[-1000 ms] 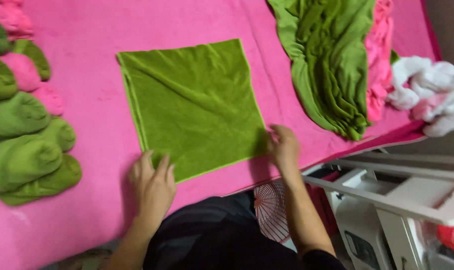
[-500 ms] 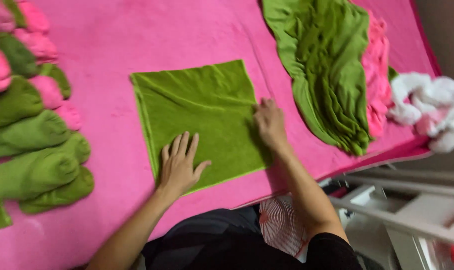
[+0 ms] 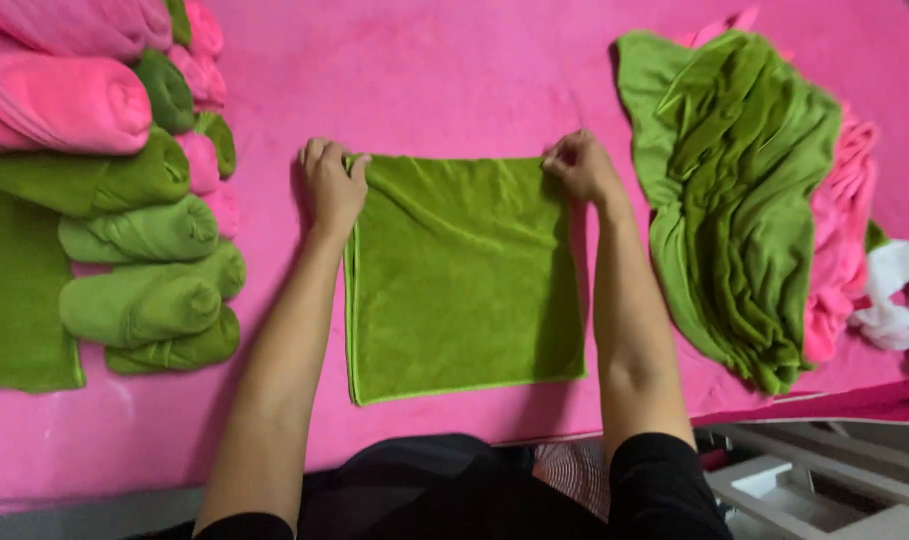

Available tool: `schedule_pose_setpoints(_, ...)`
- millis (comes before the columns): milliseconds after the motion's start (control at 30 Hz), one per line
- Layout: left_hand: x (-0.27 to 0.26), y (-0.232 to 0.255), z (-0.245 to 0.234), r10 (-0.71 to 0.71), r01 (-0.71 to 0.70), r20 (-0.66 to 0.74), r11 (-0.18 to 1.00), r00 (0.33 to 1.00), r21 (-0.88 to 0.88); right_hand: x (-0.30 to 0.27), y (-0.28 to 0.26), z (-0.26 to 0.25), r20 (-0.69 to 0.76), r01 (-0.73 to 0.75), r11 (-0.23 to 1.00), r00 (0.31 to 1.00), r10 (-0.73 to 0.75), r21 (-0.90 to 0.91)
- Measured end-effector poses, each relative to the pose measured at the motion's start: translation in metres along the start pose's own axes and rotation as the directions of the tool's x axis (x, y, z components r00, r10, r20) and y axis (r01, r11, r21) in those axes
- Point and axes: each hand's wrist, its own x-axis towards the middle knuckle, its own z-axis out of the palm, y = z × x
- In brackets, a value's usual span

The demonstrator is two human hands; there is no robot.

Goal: Folding and rolling green towels into decorative shapes on a pink treatment table.

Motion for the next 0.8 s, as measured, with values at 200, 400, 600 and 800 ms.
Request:
schedule_pose_setpoints(200,0.012,0.004,-0.004,0.124,-0.126,0.03,0.991,0.992,0.048,-0.008,-0.035,-0.018,-0.068,-0.037,0.991,0.997,0.046,0.126)
schedule_pose_setpoints(400,0.006,-0.01,0.012,0.16,-0.158,0.001,0.977,0.987,0.144,-0.009,-0.007,0.0,-0.226,0.023,0.996,0.973,-0.043,-0.091)
schedule_pose_setpoints(600,0.007,0.008,-0.007,0.17,-0.168,-0.007,0.979,0.985,0.118,-0.007,0.001,0.01,-0.285,0.021,0.98,0.955,-0.078,-0.198)
schedule_pose_setpoints(800,-0.039,0.083,-0.019,0.436,-0.421,-0.014,0.876,0.9,0.233,-0.032,-0.089,0.065,-0.532,0.264,0.918,0.752,-0.388,-0.296)
